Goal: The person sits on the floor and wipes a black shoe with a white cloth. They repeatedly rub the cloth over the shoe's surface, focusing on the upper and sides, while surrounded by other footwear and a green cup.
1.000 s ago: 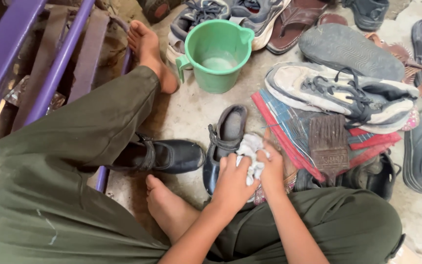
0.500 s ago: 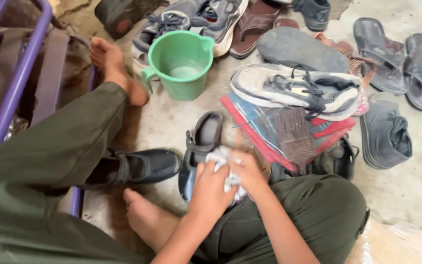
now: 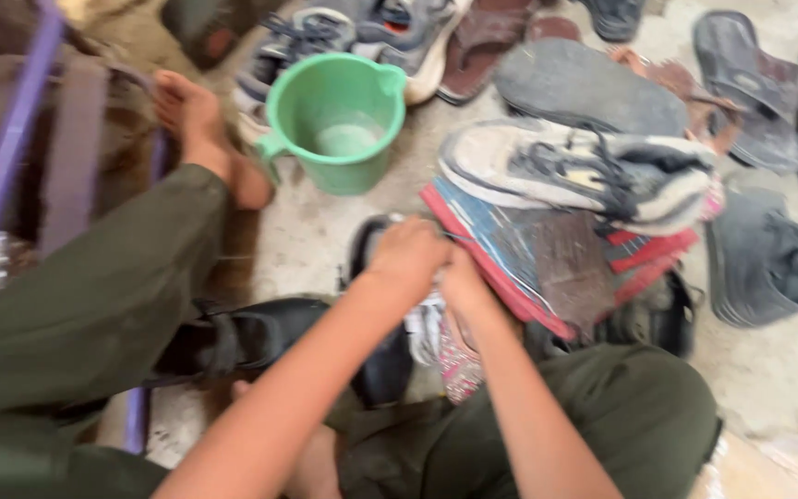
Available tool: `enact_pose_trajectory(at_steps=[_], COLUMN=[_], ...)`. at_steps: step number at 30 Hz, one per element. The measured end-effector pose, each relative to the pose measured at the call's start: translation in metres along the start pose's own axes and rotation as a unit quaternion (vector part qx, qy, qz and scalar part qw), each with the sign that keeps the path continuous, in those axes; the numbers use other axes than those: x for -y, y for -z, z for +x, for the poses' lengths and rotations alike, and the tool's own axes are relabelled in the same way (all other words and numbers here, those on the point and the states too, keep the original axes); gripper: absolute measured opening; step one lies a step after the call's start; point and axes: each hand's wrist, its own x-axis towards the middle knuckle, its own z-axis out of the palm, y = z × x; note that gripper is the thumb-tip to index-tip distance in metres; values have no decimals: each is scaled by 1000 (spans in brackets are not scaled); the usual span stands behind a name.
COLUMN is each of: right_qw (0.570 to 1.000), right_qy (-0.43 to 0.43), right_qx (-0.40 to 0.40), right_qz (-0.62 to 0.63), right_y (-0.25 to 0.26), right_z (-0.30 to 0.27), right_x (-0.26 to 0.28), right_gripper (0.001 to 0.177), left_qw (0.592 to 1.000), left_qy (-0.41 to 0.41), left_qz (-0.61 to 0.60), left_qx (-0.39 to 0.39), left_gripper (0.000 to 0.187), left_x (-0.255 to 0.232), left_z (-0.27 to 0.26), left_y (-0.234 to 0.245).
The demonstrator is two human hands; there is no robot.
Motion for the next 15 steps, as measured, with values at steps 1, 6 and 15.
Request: enact_pose_trajectory(at_steps=[1, 6, 15], right_qw=[999, 990, 980], right_qy=[-24, -73, 66], right_qx=[25, 102, 167], right_qz=[-16, -64, -90], right_y=[-7, -16, -7], right_z=[-13, -32, -65], right_x=[16, 7, -16], right_gripper=[33, 28, 31], left_qw=[1000, 999, 992], left_qy=[-18, 24, 123], left_qz=[10, 39, 21], left_qx=[-4, 4, -3], left_gripper=[19, 29, 31], left_x=[1, -8, -44], left_z=[-6, -40, -99], left_y=[0, 4, 8])
